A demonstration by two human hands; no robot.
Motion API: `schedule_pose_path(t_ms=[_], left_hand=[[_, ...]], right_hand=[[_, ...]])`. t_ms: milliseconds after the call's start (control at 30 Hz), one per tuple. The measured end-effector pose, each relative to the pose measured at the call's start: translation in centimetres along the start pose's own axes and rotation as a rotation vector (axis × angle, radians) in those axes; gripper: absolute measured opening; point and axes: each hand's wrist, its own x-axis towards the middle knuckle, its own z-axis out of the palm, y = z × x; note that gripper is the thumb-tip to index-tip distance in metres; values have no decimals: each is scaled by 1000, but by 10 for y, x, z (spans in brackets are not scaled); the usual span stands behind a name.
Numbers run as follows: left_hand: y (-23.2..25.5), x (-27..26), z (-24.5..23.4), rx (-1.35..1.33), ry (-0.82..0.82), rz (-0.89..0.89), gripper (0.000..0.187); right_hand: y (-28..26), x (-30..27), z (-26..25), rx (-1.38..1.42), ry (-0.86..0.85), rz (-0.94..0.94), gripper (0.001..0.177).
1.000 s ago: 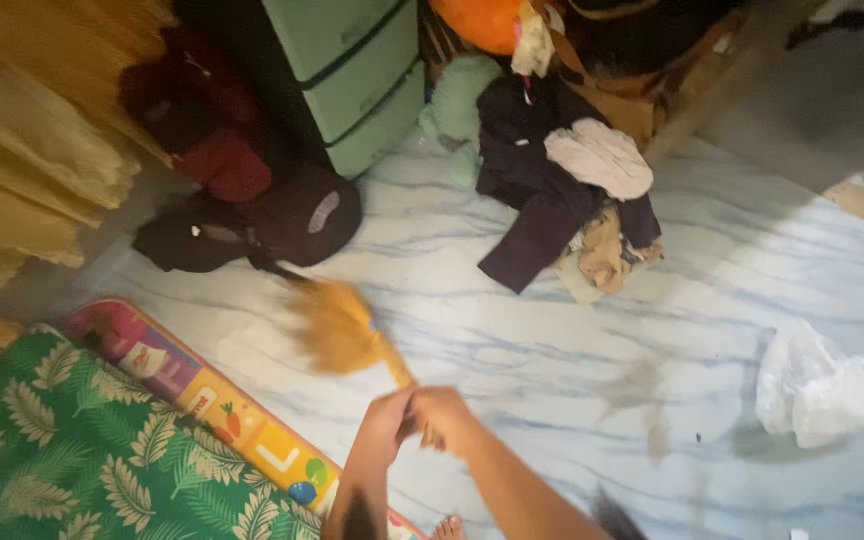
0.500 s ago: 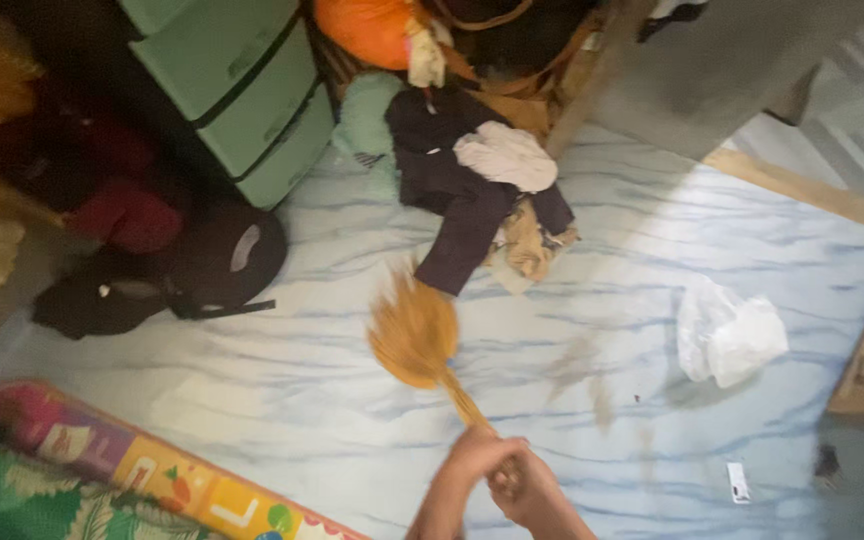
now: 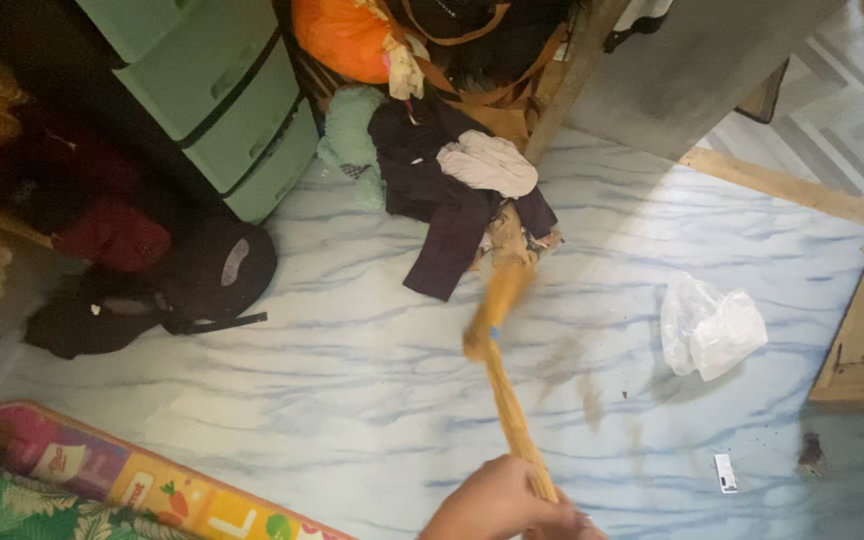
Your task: The person sweeps the floor with a broom, moving debris out from under a desk and a chair, and then across the room toward a doorway.
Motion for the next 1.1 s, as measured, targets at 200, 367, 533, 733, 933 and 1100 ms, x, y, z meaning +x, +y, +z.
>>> schedule_pose_path(t_ms=[200, 367, 533, 733, 933, 1100], left_hand=[[17, -58, -46, 198, 387, -82, 43], [-54, -72, -119, 102, 580, -86, 41], [-129, -34, -186, -237, 847, -164, 43], [-215, 31, -217, -145, 932, -138, 42], [-236, 91, -155, -107, 579, -211, 35], [-187, 115, -72, -179, 523, -222, 32]], right_hand=[[23, -22, 115, -44, -350, -90, 61], [43, -31, 245, -216, -391, -162, 63], [34, -1, 331, -248, -215, 214, 28], [50, 64, 304, -260, -310, 243, 17], [14, 78, 204, -195, -60, 311, 16], [-41, 38, 136, -204, -51, 261, 16]])
